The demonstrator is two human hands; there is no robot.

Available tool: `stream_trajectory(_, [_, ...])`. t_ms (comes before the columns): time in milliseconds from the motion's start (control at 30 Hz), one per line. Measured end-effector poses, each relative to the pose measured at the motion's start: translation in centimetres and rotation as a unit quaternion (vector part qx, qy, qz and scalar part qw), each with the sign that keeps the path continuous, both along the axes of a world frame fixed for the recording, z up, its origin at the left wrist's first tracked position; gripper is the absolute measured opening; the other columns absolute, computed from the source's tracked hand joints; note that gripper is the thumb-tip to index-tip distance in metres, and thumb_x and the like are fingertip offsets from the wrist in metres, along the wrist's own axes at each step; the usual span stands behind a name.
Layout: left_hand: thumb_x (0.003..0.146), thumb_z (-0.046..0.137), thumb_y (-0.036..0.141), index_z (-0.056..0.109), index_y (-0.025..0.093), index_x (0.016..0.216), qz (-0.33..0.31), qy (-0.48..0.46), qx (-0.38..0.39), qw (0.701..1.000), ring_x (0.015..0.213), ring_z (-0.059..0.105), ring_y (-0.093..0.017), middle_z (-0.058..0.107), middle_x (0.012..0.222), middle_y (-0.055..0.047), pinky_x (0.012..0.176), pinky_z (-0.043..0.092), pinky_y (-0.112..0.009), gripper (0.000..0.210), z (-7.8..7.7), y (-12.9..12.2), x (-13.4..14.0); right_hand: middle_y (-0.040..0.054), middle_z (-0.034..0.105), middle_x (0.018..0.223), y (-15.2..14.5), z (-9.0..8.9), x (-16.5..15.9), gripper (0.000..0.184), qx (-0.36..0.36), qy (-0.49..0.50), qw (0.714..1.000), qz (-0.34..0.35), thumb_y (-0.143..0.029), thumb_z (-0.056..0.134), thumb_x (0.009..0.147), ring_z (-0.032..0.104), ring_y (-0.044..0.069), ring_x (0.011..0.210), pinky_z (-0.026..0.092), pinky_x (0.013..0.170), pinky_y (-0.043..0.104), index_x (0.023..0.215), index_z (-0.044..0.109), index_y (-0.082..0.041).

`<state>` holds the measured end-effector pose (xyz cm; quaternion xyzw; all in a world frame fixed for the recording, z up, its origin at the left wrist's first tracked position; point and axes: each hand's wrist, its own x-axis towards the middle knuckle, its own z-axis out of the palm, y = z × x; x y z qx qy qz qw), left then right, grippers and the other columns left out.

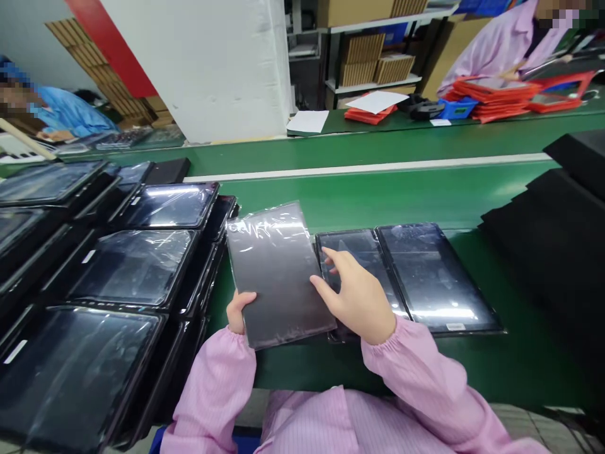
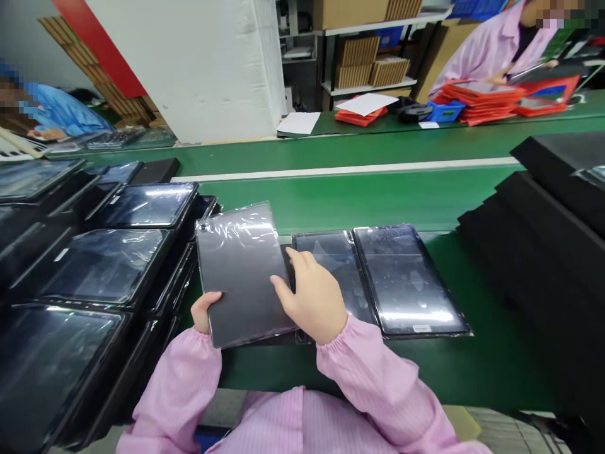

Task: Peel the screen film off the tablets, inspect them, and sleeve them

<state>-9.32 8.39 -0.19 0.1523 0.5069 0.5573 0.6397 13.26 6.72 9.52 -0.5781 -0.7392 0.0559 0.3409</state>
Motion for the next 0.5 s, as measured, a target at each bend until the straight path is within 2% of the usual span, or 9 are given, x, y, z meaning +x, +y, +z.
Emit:
stream_trajectory(67, [0.044, 0.073, 0.023, 0.063, 0.019, 0.075, 0.008, -0.006, 0.018, 1.0, 0.06, 0.063, -0.022, 0.07, 0.07, -0.003, 0.059, 0.053, -0.034, 0.033, 0.2, -0.1, 0.4, 0.0062, 0.071, 0.095, 0.9, -2.2, -0.1, 0.019, -0.032, 0.053, 0.997, -0.035, -0.031, 0.057, 0.09, 0.069, 0.02, 0.073, 0.053, 0.063, 0.032, 0.103, 0.064, -0.018])
stream_trajectory(133, [0.044, 0.071, 0.021, 0.065, 0.019, 0.079, 0.02, -0.013, 0.051, 0.998, 0.066, 0.066, -0.024, 0.071, 0.073, -0.003, 0.064, 0.056, -0.037, 0.036, 0.3, -0.3, 1.0, 0.0025, 0.069, 0.082, 1.3, -3.2, -0.2, 0.012, -0.047, 0.088, 0.993, -0.06, -0.029, 0.057, 0.09, 0.065, 0.016, 0.064, 0.049, 0.06, 0.03, 0.089, 0.065, -0.02])
stream_trajectory(233, [0.045, 0.067, 0.018, 0.068, 0.018, 0.08, 0.025, -0.006, 0.117, 0.993, 0.072, 0.068, -0.026, 0.072, 0.075, -0.003, 0.07, 0.057, -0.038, 0.035, 0.4, -0.6, 1.7, -0.001, 0.064, 0.067, 1.6, -3.1, -0.3, 0.014, -0.059, 0.105, 0.989, -0.089, -0.031, 0.058, 0.088, 0.058, 0.014, 0.052, 0.043, 0.054, 0.028, 0.079, 0.062, -0.021])
stream_trajectory(333, [0.046, 0.067, 0.017, 0.069, 0.017, 0.076, 0.023, 0.013, 0.15, 0.988, 0.07, 0.067, -0.024, 0.072, 0.072, -0.003, 0.068, 0.056, -0.035, 0.03, 0.2, -0.8, 1.8, -0.0003, 0.063, 0.067, 1.3, -2.7, -1.4, 0.014, -0.027, 0.099, 0.991, -0.086, -0.027, 0.056, 0.088, 0.057, 0.014, 0.053, 0.042, 0.054, 0.028, 0.076, 0.059, -0.021])
stream_trajectory(400, [0.045, 0.068, 0.017, 0.069, 0.017, 0.074, 0.012, 0.02, 0.161, 0.987, 0.067, 0.066, -0.024, 0.071, 0.07, -0.003, 0.066, 0.055, -0.034, 0.029, 0.2, -0.9, 1.8, 0.0012, 0.063, 0.071, 0.3, -2.9, -3.3, 0.014, -0.003, 0.091, 0.995, -0.046, -0.022, 0.052, 0.091, 0.059, 0.015, 0.058, 0.043, 0.057, 0.027, 0.079, 0.058, -0.02])
stream_trajectory(433, [0.044, 0.068, 0.017, 0.07, 0.016, 0.074, 0.004, 0.019, 0.158, 0.987, 0.066, 0.066, -0.024, 0.071, 0.07, -0.004, 0.064, 0.054, -0.034, 0.03, 0.2, -1.0, 1.8, 0.0019, 0.064, 0.073, -0.5, -3.2, -4.5, 0.015, -0.001, 0.083, 0.997, -0.001, -0.021, 0.05, 0.092, 0.06, 0.015, 0.06, 0.044, 0.058, 0.027, 0.079, 0.058, -0.021])
stream_trajectory(500, [0.044, 0.067, 0.016, 0.07, 0.016, 0.075, 0.007, 0.015, 0.138, 0.99, 0.063, 0.065, -0.023, 0.071, 0.069, -0.004, 0.061, 0.052, -0.033, 0.031, 0.2, -1.2, 1.7, 0.0022, 0.064, 0.073, -2.5, -4.2, -7.0, 0.02, -0.022, 0.046, 0.988, 0.149, -0.02, 0.047, 0.094, 0.061, 0.015, 0.06, 0.044, 0.056, 0.027, 0.078, 0.059, -0.022])
